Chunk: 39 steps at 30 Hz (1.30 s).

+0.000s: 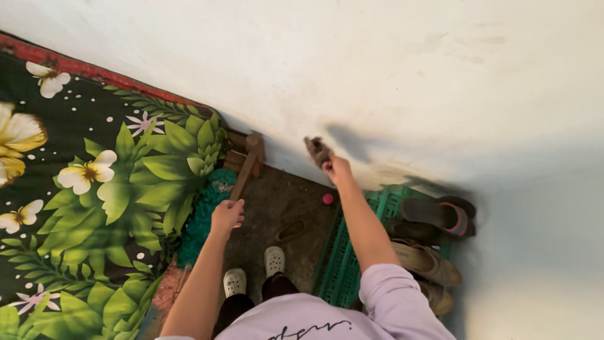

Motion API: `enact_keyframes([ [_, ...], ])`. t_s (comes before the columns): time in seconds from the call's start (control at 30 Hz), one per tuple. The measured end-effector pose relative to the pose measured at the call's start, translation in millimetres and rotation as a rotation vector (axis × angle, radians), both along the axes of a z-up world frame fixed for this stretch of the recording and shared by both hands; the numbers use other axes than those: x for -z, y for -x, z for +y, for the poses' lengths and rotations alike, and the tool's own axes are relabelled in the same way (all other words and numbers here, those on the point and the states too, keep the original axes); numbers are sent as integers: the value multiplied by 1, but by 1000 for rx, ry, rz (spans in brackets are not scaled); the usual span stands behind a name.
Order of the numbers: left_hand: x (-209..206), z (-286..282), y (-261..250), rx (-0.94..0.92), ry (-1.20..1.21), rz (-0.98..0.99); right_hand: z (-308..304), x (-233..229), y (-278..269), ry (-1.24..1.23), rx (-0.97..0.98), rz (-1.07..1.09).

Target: The person cleans a single slipper using a small brush and then a green duster, repeatedly brushing and dusting the same slipper. The slipper is placed on a green crate among other footwear.

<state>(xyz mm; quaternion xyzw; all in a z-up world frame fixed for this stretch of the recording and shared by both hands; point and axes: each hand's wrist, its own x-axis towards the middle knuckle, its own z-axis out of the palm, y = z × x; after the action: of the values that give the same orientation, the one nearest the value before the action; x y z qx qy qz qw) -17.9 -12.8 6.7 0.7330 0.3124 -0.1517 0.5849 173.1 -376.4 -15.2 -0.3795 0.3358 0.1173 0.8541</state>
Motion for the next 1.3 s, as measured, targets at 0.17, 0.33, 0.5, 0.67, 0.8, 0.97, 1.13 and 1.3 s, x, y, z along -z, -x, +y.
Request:
enact_keyframes([
  [0.17, 5, -11, -3, 31, 31, 19, 15, 15, 19, 19, -587, 223],
  [0.33, 1, -4, -7, 10, 26, 12, 13, 8, -14, 115, 92, -136],
  [0.5, 2, 6, -4, 30, -17, 37, -7, -1, -21, 170, 258, -98],
  [0.67, 12, -8, -3, 9, 34, 20, -4, 1, -5, 74, 233, -64],
  [0.8, 8, -17, -5, 31, 49, 20, 1, 10, 10, 20, 182, -110],
  [0.97, -5, -24, -7, 64, 42, 37, 19, 21, 27, 194, 45, -255],
  [1.13, -9, -25, -6, 82, 24, 38, 35, 27, 45, 628, -192, -334],
  [1.3, -5, -21, -4, 75, 25, 52, 44, 0, 67, 860, -451, -422],
])
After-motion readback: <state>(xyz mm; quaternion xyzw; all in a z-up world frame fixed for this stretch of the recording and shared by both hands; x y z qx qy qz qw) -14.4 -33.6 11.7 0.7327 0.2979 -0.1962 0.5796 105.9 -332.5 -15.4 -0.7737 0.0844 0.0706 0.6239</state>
